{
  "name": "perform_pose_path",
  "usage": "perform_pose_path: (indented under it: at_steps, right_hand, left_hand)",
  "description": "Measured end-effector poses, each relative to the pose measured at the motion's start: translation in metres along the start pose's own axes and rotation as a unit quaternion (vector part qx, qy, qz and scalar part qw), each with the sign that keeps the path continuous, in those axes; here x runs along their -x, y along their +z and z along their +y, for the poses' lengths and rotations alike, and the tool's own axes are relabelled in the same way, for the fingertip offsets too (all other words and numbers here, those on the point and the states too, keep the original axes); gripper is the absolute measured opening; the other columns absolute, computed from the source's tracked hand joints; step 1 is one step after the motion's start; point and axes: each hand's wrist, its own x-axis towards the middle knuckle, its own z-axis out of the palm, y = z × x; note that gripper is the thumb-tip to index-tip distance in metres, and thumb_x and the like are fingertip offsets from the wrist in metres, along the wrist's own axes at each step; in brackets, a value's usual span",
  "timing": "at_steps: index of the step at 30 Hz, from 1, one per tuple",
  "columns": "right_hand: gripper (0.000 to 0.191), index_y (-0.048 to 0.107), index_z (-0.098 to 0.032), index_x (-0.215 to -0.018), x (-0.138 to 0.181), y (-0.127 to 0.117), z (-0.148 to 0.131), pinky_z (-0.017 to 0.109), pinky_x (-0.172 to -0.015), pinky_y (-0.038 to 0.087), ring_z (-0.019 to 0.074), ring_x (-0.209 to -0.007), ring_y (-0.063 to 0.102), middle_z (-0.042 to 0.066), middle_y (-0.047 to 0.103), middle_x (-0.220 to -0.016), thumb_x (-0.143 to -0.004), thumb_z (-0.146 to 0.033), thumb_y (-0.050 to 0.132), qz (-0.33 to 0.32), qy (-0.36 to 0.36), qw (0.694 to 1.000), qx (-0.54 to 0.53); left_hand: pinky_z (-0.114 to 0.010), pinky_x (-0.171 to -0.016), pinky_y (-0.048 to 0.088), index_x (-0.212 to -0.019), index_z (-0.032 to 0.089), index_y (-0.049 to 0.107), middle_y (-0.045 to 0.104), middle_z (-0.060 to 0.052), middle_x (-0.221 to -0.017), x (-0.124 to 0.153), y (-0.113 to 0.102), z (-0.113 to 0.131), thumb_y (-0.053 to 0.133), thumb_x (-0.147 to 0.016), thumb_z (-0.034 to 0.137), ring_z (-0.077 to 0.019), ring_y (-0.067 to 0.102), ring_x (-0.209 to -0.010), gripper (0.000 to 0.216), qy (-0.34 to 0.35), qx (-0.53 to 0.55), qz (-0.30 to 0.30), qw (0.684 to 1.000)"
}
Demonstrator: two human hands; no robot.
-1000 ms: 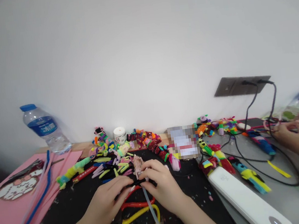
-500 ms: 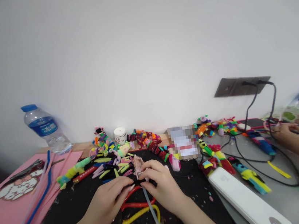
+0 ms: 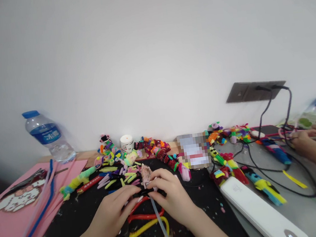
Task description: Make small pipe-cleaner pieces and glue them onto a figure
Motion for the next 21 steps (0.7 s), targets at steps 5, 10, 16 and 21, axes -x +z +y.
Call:
perform_pose_path:
  at_steps: [5, 10, 16, 21]
  right_hand:
    - [0.017, 0.063, -0.022, -0.085, -0.0006, 0.0002, -0.0009, 0.031, -0.08, 0.047, 0.018, -0.092, 0.055, 0.005, 0.056, -0.097, -0.077, -0.008, 0.057, -0.009, -0.002, 1.0, -0.003]
    - [0.018, 0.063, -0.021, -0.084, -0.0005, 0.0008, -0.0006, 0.031, -0.08, 0.047, 0.0181, -0.092, 0.055, 0.005, 0.056, -0.097, -0.076, -0.006, 0.057, -0.009, 0.002, 1.0, -0.01]
    - [0.019, 0.063, -0.021, -0.083, -0.0007, 0.0016, -0.0015, 0.03, -0.08, 0.047, 0.0176, -0.092, 0.056, 0.005, 0.056, -0.097, -0.075, -0.004, 0.058, -0.012, 0.012, 0.999, -0.027]
    - [0.019, 0.062, -0.021, -0.087, -0.001, 0.001, -0.0026, 0.03, -0.08, 0.047, 0.0175, -0.093, 0.055, 0.005, 0.056, -0.098, -0.075, -0.006, 0.06, -0.013, 0.015, 0.999, -0.037]
  left_hand:
    - [-0.024, -0.074, 0.052, -0.101, 0.018, 0.057, 0.068, -0.006, -0.091, -0.001, -0.0004, -0.0005, 0.041, -0.091, 0.021, -0.0155, 0.065, -0.083, 0.019, 0.01, 0.001, -0.003, 1.0]
    - [-0.024, -0.072, 0.053, -0.097, 0.017, 0.058, 0.069, -0.007, -0.088, -0.0015, -0.0002, 0.0009, 0.041, -0.09, 0.019, -0.0152, 0.066, -0.078, 0.019, 0.022, -0.001, 0.008, 1.0]
    - [-0.024, -0.071, 0.053, -0.096, 0.016, 0.059, 0.069, -0.007, -0.086, -0.0011, 0.0004, 0.0011, 0.043, -0.09, 0.018, -0.0151, 0.066, -0.076, 0.017, 0.021, 0.004, 0.014, 1.0]
    - [-0.024, -0.071, 0.053, -0.097, 0.016, 0.059, 0.069, -0.007, -0.087, -0.0004, 0.0007, 0.0002, 0.044, -0.089, 0.018, -0.0151, 0.066, -0.077, 0.017, 0.029, 0.004, 0.015, 0.999]
